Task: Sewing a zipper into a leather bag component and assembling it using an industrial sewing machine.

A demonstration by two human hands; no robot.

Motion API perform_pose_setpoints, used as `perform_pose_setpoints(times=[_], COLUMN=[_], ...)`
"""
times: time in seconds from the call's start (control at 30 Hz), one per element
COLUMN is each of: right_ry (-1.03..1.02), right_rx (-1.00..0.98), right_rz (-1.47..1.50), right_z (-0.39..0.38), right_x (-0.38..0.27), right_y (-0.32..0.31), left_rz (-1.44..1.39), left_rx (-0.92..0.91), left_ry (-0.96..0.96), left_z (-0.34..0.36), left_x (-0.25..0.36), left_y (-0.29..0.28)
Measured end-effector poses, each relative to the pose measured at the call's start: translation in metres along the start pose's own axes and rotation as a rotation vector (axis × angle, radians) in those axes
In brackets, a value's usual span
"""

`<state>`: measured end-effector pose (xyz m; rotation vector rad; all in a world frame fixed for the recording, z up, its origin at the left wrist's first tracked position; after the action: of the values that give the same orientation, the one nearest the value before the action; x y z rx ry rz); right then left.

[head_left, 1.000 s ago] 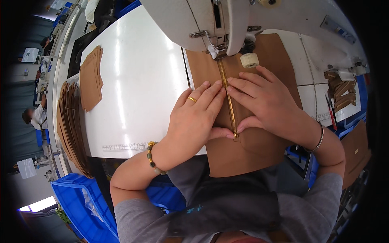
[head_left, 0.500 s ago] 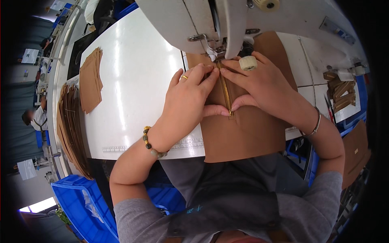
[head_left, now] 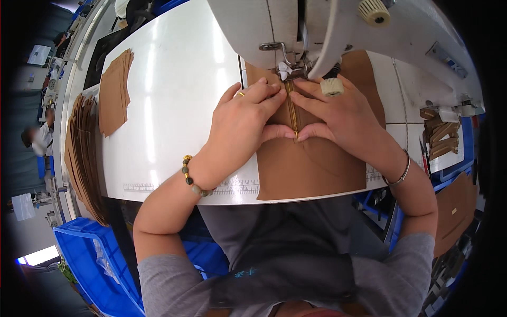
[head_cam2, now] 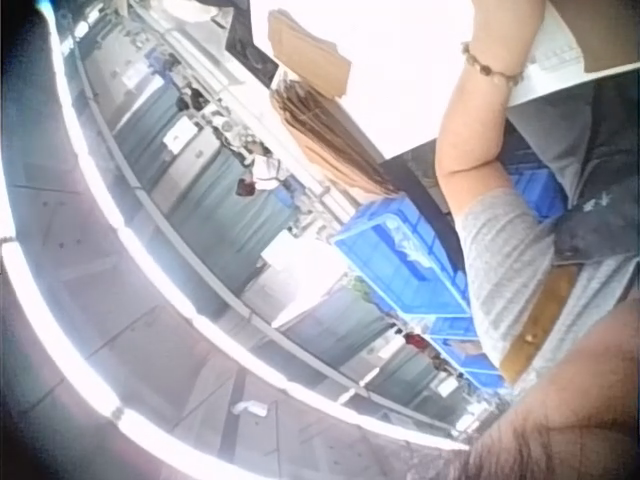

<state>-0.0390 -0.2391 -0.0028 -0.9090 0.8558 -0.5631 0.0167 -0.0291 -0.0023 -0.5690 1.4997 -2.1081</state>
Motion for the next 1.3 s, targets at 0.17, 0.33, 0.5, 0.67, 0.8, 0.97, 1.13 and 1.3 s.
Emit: perform_pose_setpoints(times=[0.17, 0.33, 0.5, 0.67, 0.8, 0.97, 1.13, 1.3], right_ry=[-0.018, -0.026, -0.003, 0.003, -0.003, -0.042, -0.037, -0.05], right_rx=[0.025, 0.044, 0.048, 0.07, 0.046, 0.064, 0.038, 0.046], right_rz=[-0.008, 0.012, 0.019, 0.006, -0.012, 0.011, 0.021, -0.005], right_z=[0.001, 0.003, 0.001, 0.002, -0.005, -0.006, -0.006, -0.007], right_x=[0.0, 0.002, 0.003, 0.0, -0.006, -0.007, -0.008, -0.008], right_y=[0.0, 0.001, 0.0, 0.001, 0.001, 0.0, 0.002, 0.003], left_rz=[0.008, -0.002, -0.108, -0.192, -0.344, -0.319, -0.224, -0.144], left_rx=[-0.008, -0.012, 0.008, 0.052, 0.021, 0.039, 0.014, -0.007], left_ry=[0.001, -0.015, -0.01, -0.056, -0.209, -0.145, -0.064, -0.009], left_z=[0.002, 0.004, 0.004, -0.006, -0.02, -0.023, -0.024, -0.021], left_x=[0.0, -0.005, -0.005, -0.007, 0.0, 0.008, 0.01, 0.014], left_y=[-0.001, 0.001, 0.004, 0.006, -0.002, 0.001, 0.002, 0.001])
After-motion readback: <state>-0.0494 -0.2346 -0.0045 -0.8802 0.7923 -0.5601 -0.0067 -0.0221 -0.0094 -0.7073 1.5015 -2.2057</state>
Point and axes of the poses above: each hand's wrist, its own z-axis towards the middle knuckle, its own y-axis out of the palm, x = y × z, the point moved 2 cm from there along z, towards the middle knuckle, and after that the axes turned 12 degrees about z, right-handed, at the moved point
